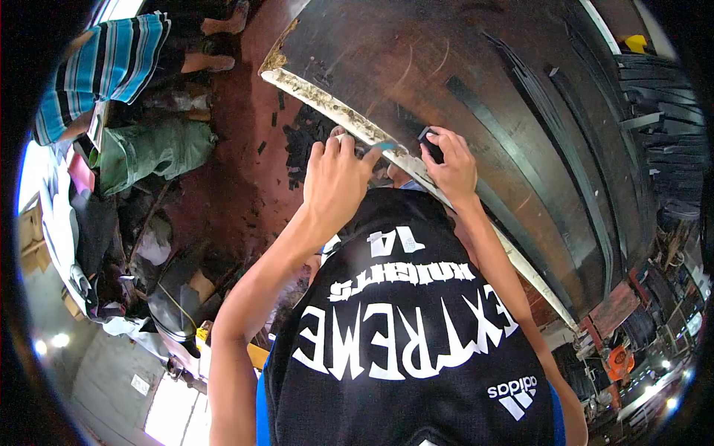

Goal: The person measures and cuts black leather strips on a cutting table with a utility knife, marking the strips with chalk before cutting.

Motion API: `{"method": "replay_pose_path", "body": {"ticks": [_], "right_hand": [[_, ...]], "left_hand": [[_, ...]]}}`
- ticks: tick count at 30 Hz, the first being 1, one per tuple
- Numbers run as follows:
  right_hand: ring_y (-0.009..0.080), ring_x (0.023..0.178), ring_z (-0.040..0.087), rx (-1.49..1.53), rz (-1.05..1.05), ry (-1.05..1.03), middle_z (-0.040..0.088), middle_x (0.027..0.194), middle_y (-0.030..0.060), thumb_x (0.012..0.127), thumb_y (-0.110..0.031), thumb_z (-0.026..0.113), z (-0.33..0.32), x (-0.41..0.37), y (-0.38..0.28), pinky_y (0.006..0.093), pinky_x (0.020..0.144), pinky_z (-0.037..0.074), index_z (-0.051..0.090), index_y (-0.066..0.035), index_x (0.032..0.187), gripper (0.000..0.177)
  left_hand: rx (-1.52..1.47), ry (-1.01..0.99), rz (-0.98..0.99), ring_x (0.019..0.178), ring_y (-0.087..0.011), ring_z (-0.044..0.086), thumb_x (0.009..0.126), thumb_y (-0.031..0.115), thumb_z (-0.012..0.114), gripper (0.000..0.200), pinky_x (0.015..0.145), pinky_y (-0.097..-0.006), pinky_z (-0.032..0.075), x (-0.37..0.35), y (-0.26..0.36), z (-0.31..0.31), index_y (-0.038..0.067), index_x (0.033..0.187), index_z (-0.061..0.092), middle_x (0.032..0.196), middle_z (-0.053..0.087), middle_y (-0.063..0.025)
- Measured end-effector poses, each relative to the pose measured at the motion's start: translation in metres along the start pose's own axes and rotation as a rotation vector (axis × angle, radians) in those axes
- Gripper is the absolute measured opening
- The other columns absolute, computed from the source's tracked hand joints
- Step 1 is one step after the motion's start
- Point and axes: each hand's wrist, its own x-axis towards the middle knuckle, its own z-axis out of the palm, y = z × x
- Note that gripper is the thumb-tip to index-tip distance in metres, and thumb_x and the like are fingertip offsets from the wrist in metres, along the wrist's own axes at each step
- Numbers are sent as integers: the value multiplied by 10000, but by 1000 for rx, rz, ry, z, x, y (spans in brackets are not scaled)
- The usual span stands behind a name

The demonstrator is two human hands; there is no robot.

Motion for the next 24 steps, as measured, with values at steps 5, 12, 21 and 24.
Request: {"method": "replay_pose_path", "body": {"ticks": [5, 12, 21, 24], "right_hand": [[275, 991, 660, -8, 6, 5, 684, 1113, 56, 777, -112, 778, 0, 1, -1, 377, 821, 555, 612, -96, 1039, 311], [298, 968, 676, -2, 9, -11, 705, 1087, 96, 755, -82, 802, -2, 1, -2, 379, 811, 552, 606, -54, 1017, 329], [276, 984, 665, 38, 33, -5, 698, 1112, 69, 748, -80, 781, -3, 0, -1, 376, 811, 562, 636, -74, 1059, 343], [276, 988, 664, 53, 33, -6, 700, 1122, 71, 745, -87, 781, -3, 0, 1, 374, 821, 561, 644, -85, 1110, 390]], "left_hand": [[-289, 55, -119, 769, -327, 674, 819, 57, 628, 558, 667, -429, 556, 3, 10, 0, 223, 1351, 612, 945, 644, -171], [-469, 12, -252, 682, -379, 696, 844, 67, 595, 556, 582, -471, 581, 2, 42, 30, 173, 1389, 556, 945, 690, -225], [-453, -32, -247, 640, -395, 695, 826, 100, 614, 547, 563, -476, 580, 16, 57, 17, 141, 1368, 558, 1044, 658, -292], [-439, -75, -221, 631, -407, 693, 818, 104, 612, 550, 559, -476, 581, 23, 57, 18, 118, 1365, 553, 1117, 630, -325]]}}
